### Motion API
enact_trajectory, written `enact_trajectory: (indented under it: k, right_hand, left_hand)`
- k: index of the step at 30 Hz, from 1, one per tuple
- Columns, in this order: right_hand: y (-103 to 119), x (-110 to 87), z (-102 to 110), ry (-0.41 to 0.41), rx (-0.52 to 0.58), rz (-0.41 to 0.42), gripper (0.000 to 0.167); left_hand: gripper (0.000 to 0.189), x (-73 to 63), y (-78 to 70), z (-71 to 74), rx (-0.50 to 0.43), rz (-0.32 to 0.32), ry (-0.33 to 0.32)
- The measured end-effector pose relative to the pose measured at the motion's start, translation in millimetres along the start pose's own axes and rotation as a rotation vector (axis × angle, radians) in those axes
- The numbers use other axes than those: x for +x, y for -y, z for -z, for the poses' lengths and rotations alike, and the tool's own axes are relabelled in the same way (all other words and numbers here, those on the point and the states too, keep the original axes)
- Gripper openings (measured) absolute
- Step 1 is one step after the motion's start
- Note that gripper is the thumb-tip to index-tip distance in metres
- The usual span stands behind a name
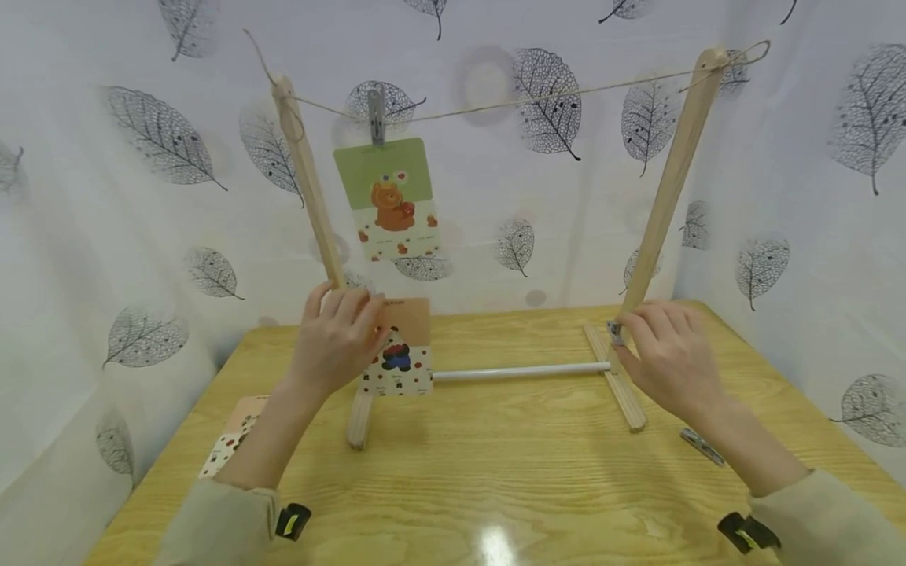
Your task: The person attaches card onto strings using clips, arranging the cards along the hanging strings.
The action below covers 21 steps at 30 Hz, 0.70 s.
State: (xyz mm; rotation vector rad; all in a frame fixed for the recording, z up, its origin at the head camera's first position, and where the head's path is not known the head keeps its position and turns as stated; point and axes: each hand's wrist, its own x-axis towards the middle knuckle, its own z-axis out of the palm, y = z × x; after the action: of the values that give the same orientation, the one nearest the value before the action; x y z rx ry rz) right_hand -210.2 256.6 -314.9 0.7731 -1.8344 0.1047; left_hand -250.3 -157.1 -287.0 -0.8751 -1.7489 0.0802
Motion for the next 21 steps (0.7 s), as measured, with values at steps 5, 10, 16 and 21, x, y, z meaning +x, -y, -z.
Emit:
enact_trajectory:
  k: [5,10,16,21]
  right_hand:
    - [1,4.3,-1,-0.002,0.009,0.01,0.032]
    - [3,9.7,-2,-0.011,0.026,0.013,0.028]
    - [7,16.8,-3,-0.032,0.045,0.027,0.026]
    - [8,22.5,-3,-0.029,0.051,0.031,0.026]
  left_hand:
    - [0.027,5.3,-1.6,-0.7,0.006,0.002,0.01]
    - [0.03,12.6,-4.1,-1.5,0.005,0.0,0.008]
    - [0.03,22.8,-8.0,-2.1,-0.008,-0.009,-0.004]
    - [0.03,33.6,-10.9,-3.2,-0.017,-0.019,-0.019]
